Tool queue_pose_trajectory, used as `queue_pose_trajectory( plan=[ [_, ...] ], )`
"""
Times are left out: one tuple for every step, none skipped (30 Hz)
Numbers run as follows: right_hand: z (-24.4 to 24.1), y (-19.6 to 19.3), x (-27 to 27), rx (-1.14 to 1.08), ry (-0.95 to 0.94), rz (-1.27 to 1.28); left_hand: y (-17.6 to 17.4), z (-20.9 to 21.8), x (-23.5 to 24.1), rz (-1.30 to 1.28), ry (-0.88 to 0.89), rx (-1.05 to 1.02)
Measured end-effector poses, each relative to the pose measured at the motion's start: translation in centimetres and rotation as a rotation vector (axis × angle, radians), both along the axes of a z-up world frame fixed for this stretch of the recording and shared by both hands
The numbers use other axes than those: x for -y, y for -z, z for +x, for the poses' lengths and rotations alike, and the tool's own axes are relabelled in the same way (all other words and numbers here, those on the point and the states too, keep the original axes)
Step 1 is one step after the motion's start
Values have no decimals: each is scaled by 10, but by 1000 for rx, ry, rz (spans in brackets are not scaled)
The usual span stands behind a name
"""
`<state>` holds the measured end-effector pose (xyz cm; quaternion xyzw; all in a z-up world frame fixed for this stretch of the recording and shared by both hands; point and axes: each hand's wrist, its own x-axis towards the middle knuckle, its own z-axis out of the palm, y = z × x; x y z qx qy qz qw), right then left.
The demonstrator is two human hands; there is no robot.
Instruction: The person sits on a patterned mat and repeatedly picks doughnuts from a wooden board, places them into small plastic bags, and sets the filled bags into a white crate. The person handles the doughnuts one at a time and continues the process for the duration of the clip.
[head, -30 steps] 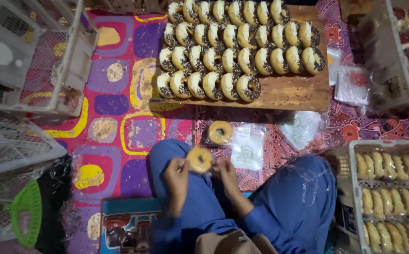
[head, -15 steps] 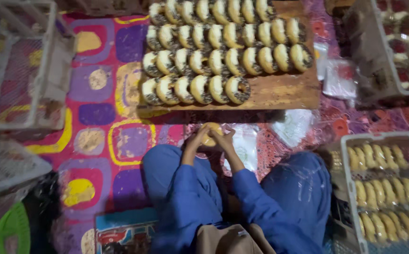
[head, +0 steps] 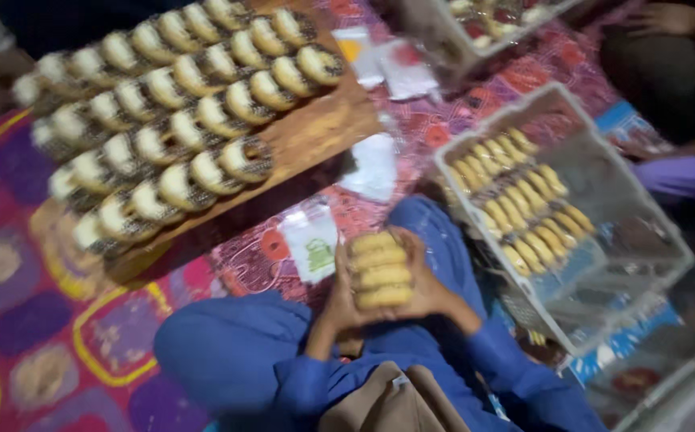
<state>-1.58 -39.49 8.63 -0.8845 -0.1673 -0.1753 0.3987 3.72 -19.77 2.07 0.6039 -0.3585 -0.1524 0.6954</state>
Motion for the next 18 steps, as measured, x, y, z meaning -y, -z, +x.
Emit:
queue_pose_trajectory(
  plan=[
    [-20, -10, 12, 115, -66, -148, -9, -9, 10, 16, 42, 69],
    [-40, -18, 21, 221, -132, -299, -17, -19, 15, 30, 86, 136],
    [-57, -21, 28, 320, -200, -452, -23, -26, 21, 43, 129, 204],
    [-69, -18, 29, 205, -159, -331, -27, -31, 29, 70, 127, 432],
    [-80, -14, 29, 96, -116, -204, -30, -35, 38, 88, 123, 660],
    [-89, -9, 31, -7, -75, -75, -34, -38, 48, 96, 114, 888],
    [-95, -4, 32, -45, -25, 71, -38, -41, 60, -1, 228, 535],
    [-103, 1, 30, -83, 19, 224, -42, -49, 70, -92, 298, 230],
    [-112, 4, 30, -116, 63, 379, -47, -57, 79, -113, 273, 115],
    [-116, 2, 39, -110, 124, 376, -54, -60, 93, -106, 206, 221],
    [-123, -3, 54, -105, 186, 373, -61, -61, 108, -106, 152, 326],
    [-135, -10, 66, -106, 249, 378, -66, -61, 119, -95, 138, 452],
    [-148, -19, 82, -131, 399, 299, -71, -62, 130, -71, 188, 411],
    [-163, -30, 102, -159, 543, 218, -75, -61, 137, -41, 250, 349],
    [-178, -39, 123, -188, 686, 135, -77, -60, 142, 20, 332, 98],
    [-192, -46, 146, -221, 817, 50, -77, -56, 145, 6, 269, 183],
    [-205, -50, 170, -258, 924, -173, -75, -51, 145, -8, 205, 266],
    [-215, -49, 191, -292, 1023, -397, -72, -44, 142, -21, 139, 354]
  ],
)
